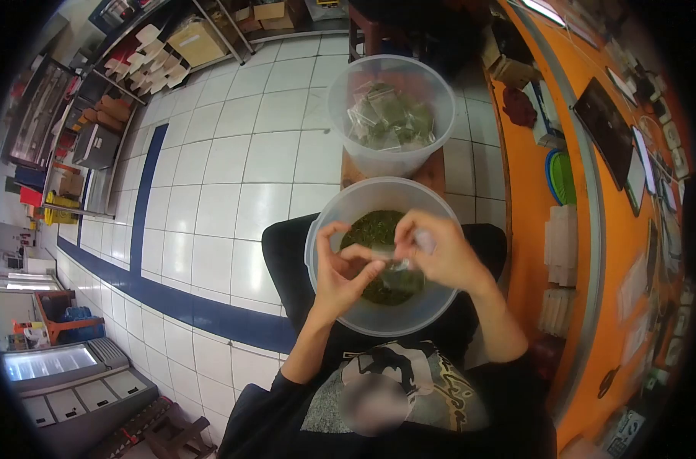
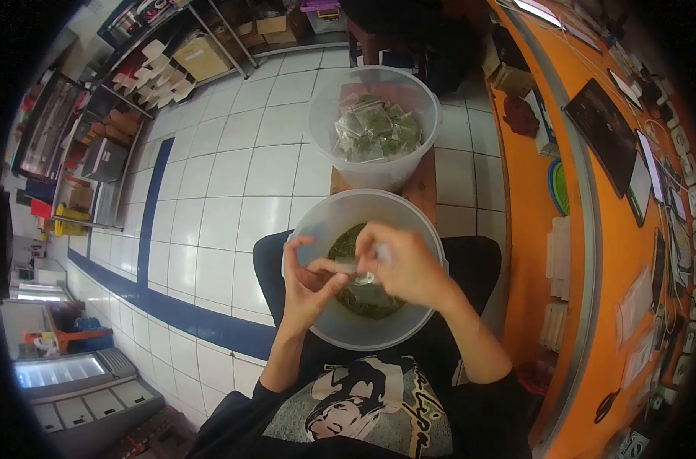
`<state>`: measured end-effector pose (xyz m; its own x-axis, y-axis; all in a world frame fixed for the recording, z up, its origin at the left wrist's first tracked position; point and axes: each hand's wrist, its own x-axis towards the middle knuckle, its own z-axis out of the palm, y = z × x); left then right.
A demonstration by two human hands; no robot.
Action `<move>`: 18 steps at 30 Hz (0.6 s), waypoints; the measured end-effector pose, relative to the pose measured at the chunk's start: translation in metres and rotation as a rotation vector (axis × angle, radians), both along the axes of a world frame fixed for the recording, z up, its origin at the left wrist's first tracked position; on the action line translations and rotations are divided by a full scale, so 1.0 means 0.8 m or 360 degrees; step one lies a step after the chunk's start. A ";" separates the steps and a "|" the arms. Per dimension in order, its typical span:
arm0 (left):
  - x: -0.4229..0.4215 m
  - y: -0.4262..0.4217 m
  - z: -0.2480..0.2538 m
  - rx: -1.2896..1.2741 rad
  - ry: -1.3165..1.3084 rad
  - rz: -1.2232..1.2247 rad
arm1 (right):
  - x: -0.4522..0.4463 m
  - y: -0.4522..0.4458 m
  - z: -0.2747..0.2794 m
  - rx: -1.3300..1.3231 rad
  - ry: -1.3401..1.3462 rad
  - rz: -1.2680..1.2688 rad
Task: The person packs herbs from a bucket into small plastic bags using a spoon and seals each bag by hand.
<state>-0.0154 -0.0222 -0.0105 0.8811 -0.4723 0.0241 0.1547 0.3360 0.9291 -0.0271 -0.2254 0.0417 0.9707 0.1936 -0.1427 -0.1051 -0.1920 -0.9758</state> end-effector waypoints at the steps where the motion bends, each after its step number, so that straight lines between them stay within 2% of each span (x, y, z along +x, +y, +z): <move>1: 0.002 -0.001 0.007 -0.0049 0.0033 0.0052 | 0.012 -0.004 0.001 -0.0001 -0.0004 0.0003; 2: 0.007 -0.001 0.006 -0.0052 0.0032 0.0051 | 0.024 -0.009 0.000 0.0190 -0.0193 -0.0401; 4: 0.017 0.001 -0.001 0.0148 -0.0424 0.0351 | 0.036 -0.020 -0.002 0.0371 -0.0383 -0.0815; 6: 0.018 0.006 -0.002 0.0162 -0.0369 0.0326 | 0.042 -0.031 -0.006 0.0538 -0.0310 -0.1296; 8: 0.018 0.005 -0.003 0.0180 -0.0314 0.0304 | 0.024 -0.028 -0.022 0.0535 -0.0222 -0.1202; 11: 0.013 0.001 -0.004 0.0229 -0.0267 0.0273 | -0.014 -0.012 -0.051 0.1001 0.0206 -0.0818; 14: 0.011 0.000 -0.007 0.0337 -0.0181 0.0126 | -0.031 0.023 -0.061 0.1367 0.0315 -0.0524; 17: 0.004 0.003 -0.008 0.0430 -0.0105 0.0046 | -0.038 0.038 -0.063 0.1288 0.0350 -0.0459; 18: 0.002 0.004 -0.008 0.0465 -0.0091 -0.0038 | -0.038 0.042 -0.071 0.1026 0.0232 -0.0498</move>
<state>-0.0136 -0.0186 -0.0168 0.8707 -0.4873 -0.0664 0.1038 0.0501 0.9933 -0.0575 -0.1919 -0.0147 0.9742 -0.0007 -0.2257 -0.1981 0.4764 -0.8566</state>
